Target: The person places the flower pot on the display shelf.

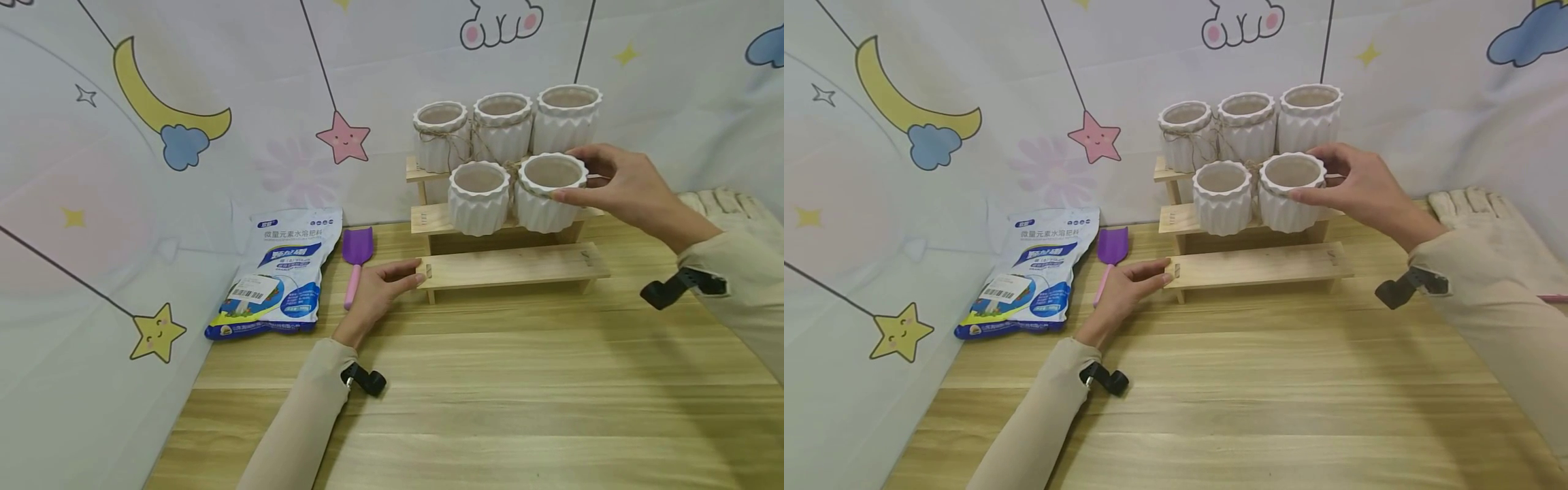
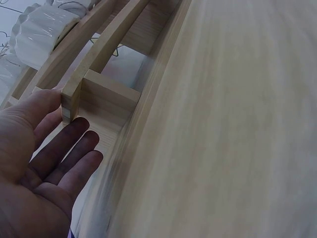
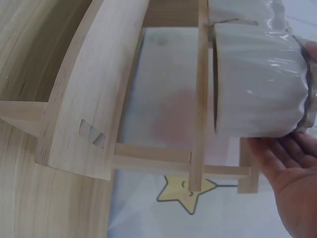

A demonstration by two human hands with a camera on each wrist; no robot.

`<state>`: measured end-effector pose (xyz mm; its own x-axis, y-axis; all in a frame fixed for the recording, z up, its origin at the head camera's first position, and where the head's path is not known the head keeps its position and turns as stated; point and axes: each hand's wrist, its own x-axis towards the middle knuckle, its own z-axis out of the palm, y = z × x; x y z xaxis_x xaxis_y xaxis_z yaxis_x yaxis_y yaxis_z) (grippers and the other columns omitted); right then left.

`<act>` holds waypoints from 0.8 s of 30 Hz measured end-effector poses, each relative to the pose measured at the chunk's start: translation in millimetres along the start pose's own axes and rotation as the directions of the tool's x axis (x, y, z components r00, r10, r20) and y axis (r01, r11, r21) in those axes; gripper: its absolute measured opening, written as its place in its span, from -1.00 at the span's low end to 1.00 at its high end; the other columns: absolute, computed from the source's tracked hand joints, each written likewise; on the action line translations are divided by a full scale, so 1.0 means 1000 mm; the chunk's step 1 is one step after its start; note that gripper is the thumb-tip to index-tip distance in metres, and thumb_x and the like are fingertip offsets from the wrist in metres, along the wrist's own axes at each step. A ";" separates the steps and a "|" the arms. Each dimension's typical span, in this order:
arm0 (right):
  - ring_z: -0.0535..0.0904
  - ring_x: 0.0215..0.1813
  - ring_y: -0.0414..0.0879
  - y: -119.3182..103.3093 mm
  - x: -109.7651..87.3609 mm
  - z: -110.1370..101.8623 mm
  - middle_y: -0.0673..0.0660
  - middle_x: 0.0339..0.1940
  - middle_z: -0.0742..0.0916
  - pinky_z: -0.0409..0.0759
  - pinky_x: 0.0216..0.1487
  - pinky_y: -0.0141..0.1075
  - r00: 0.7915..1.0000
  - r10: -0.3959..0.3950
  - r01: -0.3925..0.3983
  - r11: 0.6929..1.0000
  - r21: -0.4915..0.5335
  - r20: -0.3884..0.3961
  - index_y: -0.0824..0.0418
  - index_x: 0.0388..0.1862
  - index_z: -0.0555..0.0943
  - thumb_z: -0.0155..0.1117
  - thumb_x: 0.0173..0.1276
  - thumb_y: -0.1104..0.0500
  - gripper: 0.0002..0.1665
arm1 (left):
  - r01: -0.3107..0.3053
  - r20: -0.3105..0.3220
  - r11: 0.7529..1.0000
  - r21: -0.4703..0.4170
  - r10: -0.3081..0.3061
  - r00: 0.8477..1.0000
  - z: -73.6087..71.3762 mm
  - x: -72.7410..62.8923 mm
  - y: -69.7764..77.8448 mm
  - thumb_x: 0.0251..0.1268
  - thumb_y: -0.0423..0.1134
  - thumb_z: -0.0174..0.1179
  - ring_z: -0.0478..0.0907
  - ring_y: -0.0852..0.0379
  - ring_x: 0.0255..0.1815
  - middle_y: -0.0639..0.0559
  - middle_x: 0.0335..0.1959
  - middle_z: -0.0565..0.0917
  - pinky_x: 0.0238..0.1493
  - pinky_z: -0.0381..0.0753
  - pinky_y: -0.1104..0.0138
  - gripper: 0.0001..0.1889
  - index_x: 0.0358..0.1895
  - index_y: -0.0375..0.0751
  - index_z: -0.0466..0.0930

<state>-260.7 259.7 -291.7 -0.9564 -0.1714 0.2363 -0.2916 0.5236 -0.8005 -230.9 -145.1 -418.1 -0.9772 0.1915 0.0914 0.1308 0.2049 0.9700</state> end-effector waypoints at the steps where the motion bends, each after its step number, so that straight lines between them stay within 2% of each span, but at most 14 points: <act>1: 0.62 0.07 -0.38 0.000 0.001 0.000 0.14 0.24 0.64 0.61 -0.07 -0.62 1.000 0.001 -0.001 1.000 -0.004 0.000 0.28 0.49 0.47 0.63 0.34 0.09 -0.16 | 0.001 0.000 1.000 0.000 -0.001 1.000 0.000 0.000 0.000 0.36 -0.31 0.48 0.71 -0.01 0.19 -0.12 0.13 0.79 0.21 0.66 0.25 -0.59 0.24 -0.28 0.74; 24: 0.64 0.08 -0.31 0.005 0.007 0.007 0.11 0.24 0.65 0.62 -0.09 -0.60 1.000 0.000 0.000 1.000 0.014 -0.010 0.26 0.50 0.47 0.61 0.35 0.05 -0.17 | 0.008 0.006 1.000 -0.012 -0.008 1.000 0.000 0.000 0.001 0.37 -0.31 0.47 0.72 -0.01 0.17 -0.13 0.14 0.78 0.18 0.68 0.26 -0.61 0.23 -0.29 0.74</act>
<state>-269.0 255.7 -297.8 -0.9566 -0.1629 0.2415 -0.2912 0.5116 -0.8084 -230.9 -145.3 -417.5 -0.9772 0.1959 0.0821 0.1208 0.1946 0.9734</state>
